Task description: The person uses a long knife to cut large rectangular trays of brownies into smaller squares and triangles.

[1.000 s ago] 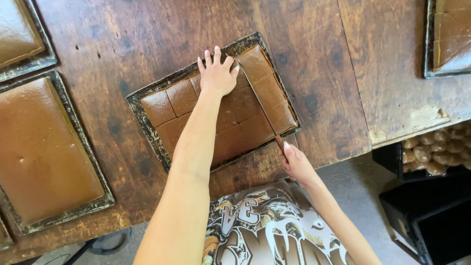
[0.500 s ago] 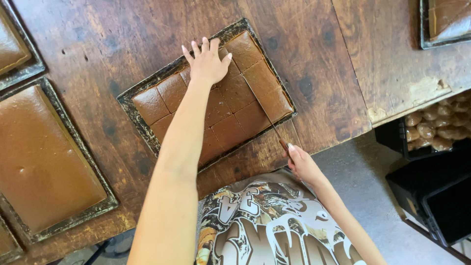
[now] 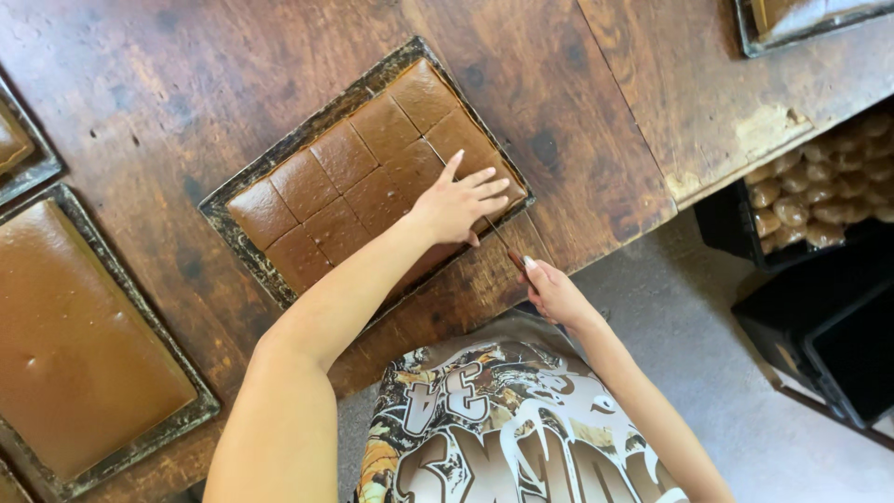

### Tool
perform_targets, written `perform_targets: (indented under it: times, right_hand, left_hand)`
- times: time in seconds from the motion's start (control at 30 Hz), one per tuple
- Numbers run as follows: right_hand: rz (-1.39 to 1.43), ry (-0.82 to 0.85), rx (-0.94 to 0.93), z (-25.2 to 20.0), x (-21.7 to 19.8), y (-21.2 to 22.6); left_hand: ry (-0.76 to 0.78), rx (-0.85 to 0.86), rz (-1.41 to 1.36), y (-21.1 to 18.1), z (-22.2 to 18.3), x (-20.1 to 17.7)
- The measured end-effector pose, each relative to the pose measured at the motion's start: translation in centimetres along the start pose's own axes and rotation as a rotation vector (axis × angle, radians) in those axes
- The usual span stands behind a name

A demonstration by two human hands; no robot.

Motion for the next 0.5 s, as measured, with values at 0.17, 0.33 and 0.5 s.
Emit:
perform_targets:
  times: [0.17, 0.33, 0.5]
  right_hand:
    - [-0.008, -0.041, 0.04, -2.8, -0.4, -2.2]
    - [-0.071, -0.047, 0.007, 0.6, 0.6, 1.3]
    - [-0.331, -0.188, -0.293, -1.1, -0.1, -1.0]
  left_hand:
    - [0.029, -0.06, -0.029, -0.1, -0.2, 0.5]
    - [0.032, -0.042, -0.018, -0.1, 0.1, 0.3]
    - [0.015, -0.039, 0.039, 0.0, 0.1, 0.6]
Point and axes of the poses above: each hand's wrist, its own z-axis towards the middle knuckle, its own x-axis out of the palm, y = z × x, the point moved 3 cm from there along z, towards the middle knuckle, and after that the axes turned 14 degrees about -z, right-handed, at the moved point
